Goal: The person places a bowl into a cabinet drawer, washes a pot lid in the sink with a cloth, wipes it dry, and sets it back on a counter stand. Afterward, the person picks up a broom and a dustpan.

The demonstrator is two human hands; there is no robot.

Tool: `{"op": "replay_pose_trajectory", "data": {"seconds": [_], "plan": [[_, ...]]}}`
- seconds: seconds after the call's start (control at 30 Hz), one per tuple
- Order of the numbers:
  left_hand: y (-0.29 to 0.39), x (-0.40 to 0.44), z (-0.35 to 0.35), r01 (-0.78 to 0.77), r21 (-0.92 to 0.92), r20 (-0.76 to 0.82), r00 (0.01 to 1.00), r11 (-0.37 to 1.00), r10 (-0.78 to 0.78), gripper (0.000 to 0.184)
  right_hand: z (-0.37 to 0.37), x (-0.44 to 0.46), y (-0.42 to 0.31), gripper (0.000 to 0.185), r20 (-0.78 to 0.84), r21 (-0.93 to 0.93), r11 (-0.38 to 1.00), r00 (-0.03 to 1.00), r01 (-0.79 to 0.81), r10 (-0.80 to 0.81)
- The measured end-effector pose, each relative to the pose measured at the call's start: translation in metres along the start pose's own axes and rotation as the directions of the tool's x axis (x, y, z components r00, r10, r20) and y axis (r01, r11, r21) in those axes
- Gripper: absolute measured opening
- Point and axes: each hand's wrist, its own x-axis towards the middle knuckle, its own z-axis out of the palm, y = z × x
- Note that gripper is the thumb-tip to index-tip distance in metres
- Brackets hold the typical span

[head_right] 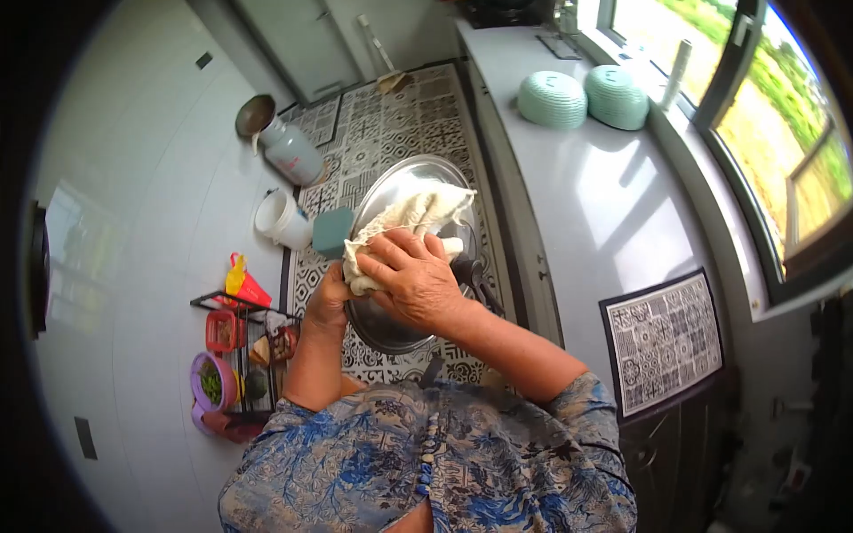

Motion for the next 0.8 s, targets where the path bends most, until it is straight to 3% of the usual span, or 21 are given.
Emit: {"op": "replay_pose_trajectory", "data": {"seconds": [0.07,0.13,0.17,0.2,0.23,0.27,0.3,0.37,0.4,0.43,0.47,0.5,0.53,0.57,0.6,0.63,0.67,0.73,0.8], "plan": [[0.006,0.009,-0.009,0.027,0.001,-0.002,1.000,1.000,-0.027,0.055,0.007,0.019,0.021,0.048,0.074,-0.018,0.980,0.978,0.198,-0.197],[0.014,0.021,-0.026,0.064,0.086,-0.009,0.998,0.994,-0.064,0.055,0.017,0.050,0.052,0.046,0.012,-0.119,0.979,0.986,0.169,-0.168],[0.020,0.028,-0.027,0.098,0.120,-0.015,0.995,0.988,-0.097,0.054,0.018,0.071,0.066,0.042,-0.002,-0.073,0.997,1.000,0.025,-0.025],[0.028,0.034,-0.029,0.132,0.159,-0.019,0.991,0.978,-0.130,0.054,0.038,0.090,0.098,0.038,-0.181,0.063,0.998,0.983,-0.018,0.029],[0.037,0.040,-0.024,0.088,0.161,-0.050,0.995,0.983,-0.081,0.053,0.045,0.108,0.119,0.033,-0.159,0.186,0.960,0.957,-0.211,0.242],[0.042,0.048,-0.029,0.082,0.160,-0.047,0.996,0.984,-0.075,0.053,0.037,0.124,0.128,0.032,-0.031,0.287,0.837,0.869,-0.466,0.494],[0.047,0.057,-0.036,0.040,0.092,-0.048,0.998,0.995,-0.036,0.053,0.045,0.135,0.150,0.033,0.146,0.399,0.580,0.674,-0.710,0.724],[0.052,0.076,-0.066,0.024,0.033,-0.027,0.999,0.999,-0.023,0.055,0.074,0.138,0.202,0.033,0.059,0.448,0.574,0.663,-0.686,0.746],[0.060,0.082,-0.074,0.021,0.028,-0.015,1.000,0.999,-0.021,0.055,0.096,0.123,0.242,0.031,-0.017,0.058,0.838,0.839,-0.542,0.544],[0.072,0.091,-0.078,0.001,-0.041,-0.054,0.999,0.999,-0.004,0.052,0.112,0.116,0.274,0.031,0.017,-0.356,0.896,0.957,-0.265,0.289],[0.083,0.104,-0.085,-0.022,-0.114,-0.093,0.996,0.993,0.011,0.050,0.124,0.110,0.283,0.033,0.014,-0.205,0.922,0.941,-0.328,0.338],[0.091,0.115,-0.097,-0.055,-0.155,-0.101,0.994,0.986,0.040,0.043,0.124,0.114,0.261,0.039,0.067,0.210,0.623,0.647,-0.753,0.760],[0.098,0.123,-0.109,-0.052,-0.177,-0.101,0.994,0.983,0.034,0.043,0.160,0.089,0.299,0.042,0.120,0.293,0.603,0.654,-0.742,0.747],[0.109,0.134,-0.123,-0.072,-0.163,-0.090,0.994,0.984,0.058,0.040,0.157,0.092,0.277,0.036,0.264,0.237,0.478,0.530,-0.845,0.806],[0.119,0.146,-0.139,-0.093,-0.144,-0.077,0.994,0.985,0.083,0.036,0.161,0.093,0.262,0.037,0.295,0.082,0.523,0.522,-0.848,0.800],[0.123,0.159,-0.163,-0.038,-0.087,-0.044,0.998,0.995,0.035,0.029,0.176,0.087,0.258,0.041,0.410,0.027,0.624,0.577,-0.781,0.706],[0.128,0.172,-0.167,-0.031,-0.094,-0.042,0.999,0.995,0.027,0.029,0.192,0.064,0.250,0.046,0.410,0.492,0.464,0.666,-0.737,0.623],[0.139,0.195,-0.166,-0.107,-0.043,-0.115,0.988,0.993,0.101,0.022,0.182,0.088,0.212,0.048,0.646,0.386,0.236,0.444,-0.892,0.621],[0.130,0.217,-0.182,-0.128,-0.017,-0.072,0.989,0.992,0.126,0.017,0.189,0.087,0.211,0.050,0.736,0.440,-0.026,0.344,-0.898,0.584]]}}
